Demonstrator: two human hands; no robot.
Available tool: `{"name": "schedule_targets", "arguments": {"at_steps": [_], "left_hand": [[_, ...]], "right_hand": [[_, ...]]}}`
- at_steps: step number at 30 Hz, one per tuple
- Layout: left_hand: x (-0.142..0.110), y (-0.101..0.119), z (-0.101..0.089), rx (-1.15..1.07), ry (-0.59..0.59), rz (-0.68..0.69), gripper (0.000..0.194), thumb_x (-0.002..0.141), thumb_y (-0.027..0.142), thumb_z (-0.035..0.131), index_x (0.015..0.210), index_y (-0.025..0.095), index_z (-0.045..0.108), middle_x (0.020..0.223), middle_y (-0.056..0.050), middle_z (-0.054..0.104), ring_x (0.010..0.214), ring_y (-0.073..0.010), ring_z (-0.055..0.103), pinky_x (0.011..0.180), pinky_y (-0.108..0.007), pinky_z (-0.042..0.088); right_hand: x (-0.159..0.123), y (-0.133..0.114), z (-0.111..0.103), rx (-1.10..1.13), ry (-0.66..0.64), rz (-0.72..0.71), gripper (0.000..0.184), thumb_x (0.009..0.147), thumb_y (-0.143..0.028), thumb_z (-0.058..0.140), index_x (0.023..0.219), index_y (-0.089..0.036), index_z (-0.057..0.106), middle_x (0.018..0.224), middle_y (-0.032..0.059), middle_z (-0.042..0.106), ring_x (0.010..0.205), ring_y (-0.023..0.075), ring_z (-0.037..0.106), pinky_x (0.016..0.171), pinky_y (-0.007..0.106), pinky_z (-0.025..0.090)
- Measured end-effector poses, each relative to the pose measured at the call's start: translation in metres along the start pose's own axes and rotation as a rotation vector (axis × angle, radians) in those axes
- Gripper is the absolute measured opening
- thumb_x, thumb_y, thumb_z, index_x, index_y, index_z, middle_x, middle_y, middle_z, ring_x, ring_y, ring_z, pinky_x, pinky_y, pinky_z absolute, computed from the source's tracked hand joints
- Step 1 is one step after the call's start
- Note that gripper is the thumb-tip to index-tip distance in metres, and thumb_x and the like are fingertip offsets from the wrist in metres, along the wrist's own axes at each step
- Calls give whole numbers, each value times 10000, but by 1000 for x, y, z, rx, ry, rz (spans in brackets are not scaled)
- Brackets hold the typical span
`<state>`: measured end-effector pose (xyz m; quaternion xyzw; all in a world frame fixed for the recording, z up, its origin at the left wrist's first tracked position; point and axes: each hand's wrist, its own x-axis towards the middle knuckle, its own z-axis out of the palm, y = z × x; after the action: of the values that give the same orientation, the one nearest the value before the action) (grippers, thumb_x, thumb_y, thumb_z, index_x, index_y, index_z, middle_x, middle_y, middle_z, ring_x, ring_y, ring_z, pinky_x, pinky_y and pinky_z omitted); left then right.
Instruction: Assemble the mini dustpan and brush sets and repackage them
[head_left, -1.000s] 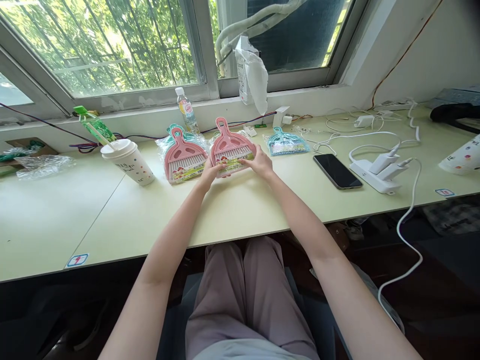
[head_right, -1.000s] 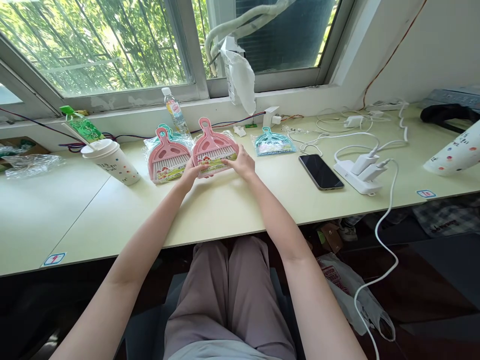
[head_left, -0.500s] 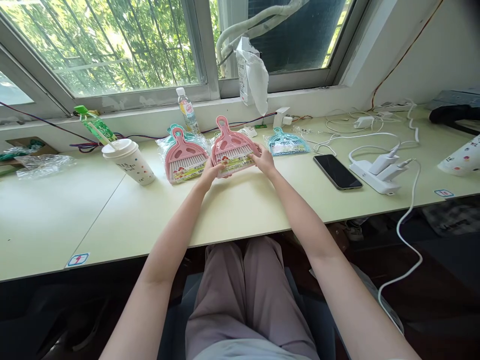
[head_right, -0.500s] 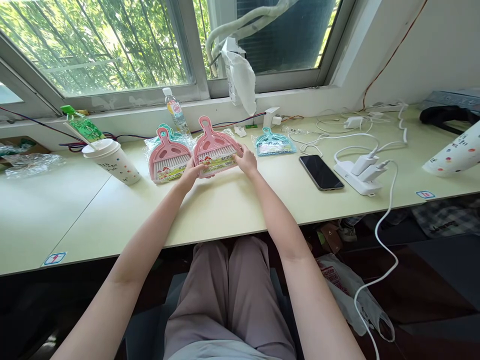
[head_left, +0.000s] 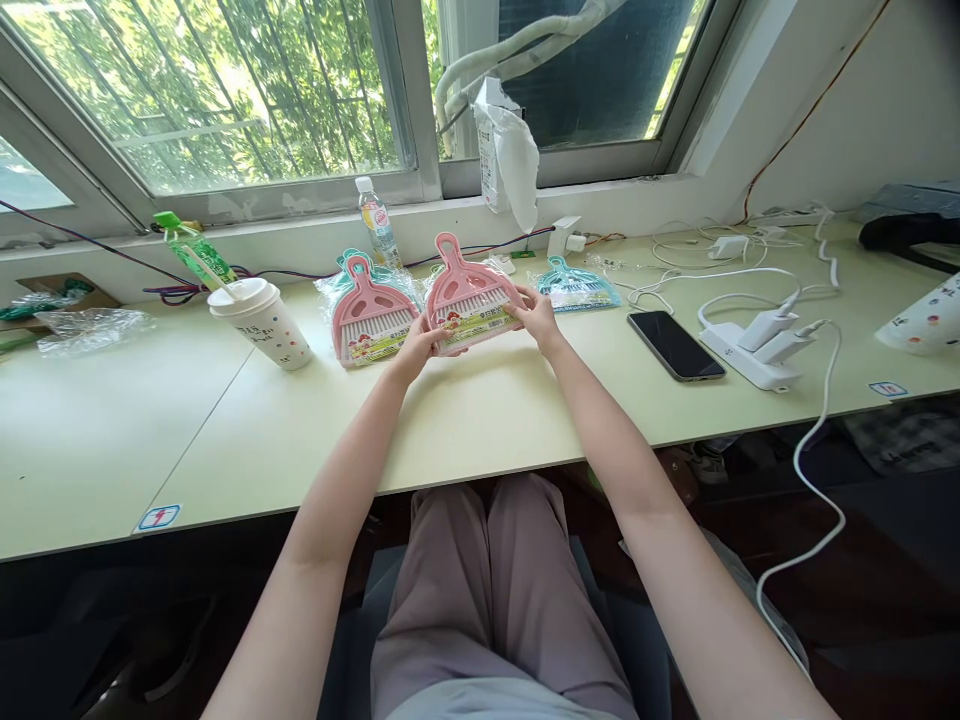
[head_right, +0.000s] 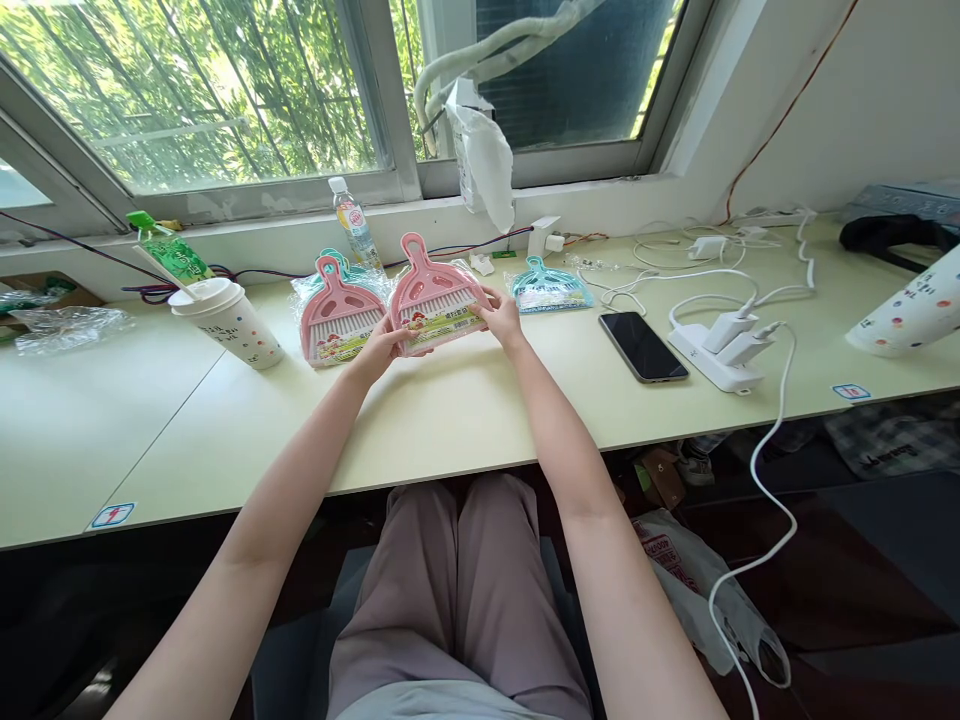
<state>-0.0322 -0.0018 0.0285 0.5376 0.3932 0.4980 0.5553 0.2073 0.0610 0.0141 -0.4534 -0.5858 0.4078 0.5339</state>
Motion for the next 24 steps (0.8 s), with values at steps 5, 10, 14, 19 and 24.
{"name": "schedule_targets", "arguments": {"at_steps": [5, 10, 14, 19, 24], "left_hand": [[0, 0, 1, -12, 15, -4, 704, 641, 182, 734, 1300, 217, 487, 1209, -115, 653, 924, -275, 727, 744, -468, 658], [0, -1, 3, -26, 14, -20, 694, 626, 167, 741, 1274, 222, 499, 1203, -106, 658, 945, -274, 720, 739, -455, 661], [0, -1, 4, -35, 15, -8, 678, 616, 162, 735, 1255, 218, 513, 1179, -98, 663, 974, -282, 713, 739, -452, 663], [1, 1, 2, -86, 81, -3, 646, 599, 139, 718, 1209, 181, 510, 1158, -114, 665, 943, -282, 723, 728, -445, 664], [3, 1, -1, -103, 164, -3, 628, 624, 126, 684, 1219, 172, 488, 1131, -119, 683, 872, -269, 740, 712, -430, 661]], "right_hand": [[2, 8, -4, 34, -48, 5, 729, 726, -634, 722, 1289, -183, 613, 1139, 126, 741, 1061, 289, 706, 837, 471, 633], [11, 22, -2, 41, 20, -4, 730, 670, -573, 792, 1252, -160, 638, 1054, 133, 761, 1022, 295, 725, 916, 511, 595], [10, 21, -1, 33, 30, 19, 736, 677, -578, 786, 1261, -159, 628, 1077, 140, 753, 1012, 306, 725, 842, 521, 621], [-3, 3, -7, 146, -149, 114, 701, 824, -691, 600, 1373, -261, 527, 1255, 85, 701, 994, 243, 737, 845, 433, 639], [-12, -4, -1, 258, -293, 150, 570, 816, -662, 643, 1214, -253, 623, 1253, 103, 701, 959, 255, 754, 828, 403, 638]]}}
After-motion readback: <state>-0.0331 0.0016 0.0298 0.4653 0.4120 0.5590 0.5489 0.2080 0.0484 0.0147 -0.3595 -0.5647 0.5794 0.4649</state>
